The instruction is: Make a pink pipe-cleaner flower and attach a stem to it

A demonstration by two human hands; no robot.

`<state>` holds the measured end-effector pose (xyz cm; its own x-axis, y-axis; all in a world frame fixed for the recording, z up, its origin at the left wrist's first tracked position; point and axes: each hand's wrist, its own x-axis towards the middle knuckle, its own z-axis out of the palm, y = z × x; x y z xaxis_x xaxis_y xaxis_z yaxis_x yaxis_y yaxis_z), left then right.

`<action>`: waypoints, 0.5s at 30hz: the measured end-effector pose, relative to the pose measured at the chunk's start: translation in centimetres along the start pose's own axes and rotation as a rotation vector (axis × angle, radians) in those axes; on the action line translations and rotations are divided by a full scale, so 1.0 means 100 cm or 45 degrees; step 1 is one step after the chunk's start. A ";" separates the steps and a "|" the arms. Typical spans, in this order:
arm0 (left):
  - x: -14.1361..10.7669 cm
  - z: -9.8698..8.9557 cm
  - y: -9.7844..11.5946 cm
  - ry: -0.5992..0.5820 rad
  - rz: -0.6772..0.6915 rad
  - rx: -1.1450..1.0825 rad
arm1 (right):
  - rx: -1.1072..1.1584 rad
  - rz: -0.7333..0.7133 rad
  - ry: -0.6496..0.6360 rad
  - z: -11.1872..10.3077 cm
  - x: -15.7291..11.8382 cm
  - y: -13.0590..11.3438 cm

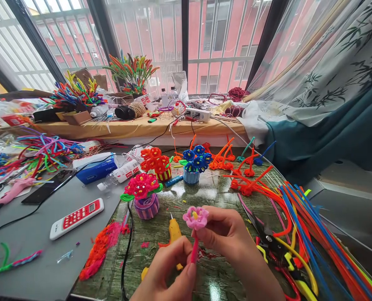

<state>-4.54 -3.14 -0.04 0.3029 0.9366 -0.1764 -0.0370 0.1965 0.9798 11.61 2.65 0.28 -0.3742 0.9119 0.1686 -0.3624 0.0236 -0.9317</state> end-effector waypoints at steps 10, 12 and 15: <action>0.052 -0.004 0.006 0.244 0.279 0.429 | -0.123 -0.151 0.208 -0.011 0.044 -0.001; 0.066 -0.003 0.009 0.282 0.323 0.397 | -0.145 -0.139 0.301 -0.017 0.058 -0.004; 0.083 -0.003 0.008 0.333 0.360 0.354 | -0.142 -0.159 0.340 -0.024 0.074 -0.007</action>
<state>-2.30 4.85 -0.71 0.0662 0.9908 0.1183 0.1838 -0.1286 0.9745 11.15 10.40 1.41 -0.0897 0.9742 0.2073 -0.2897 0.1736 -0.9412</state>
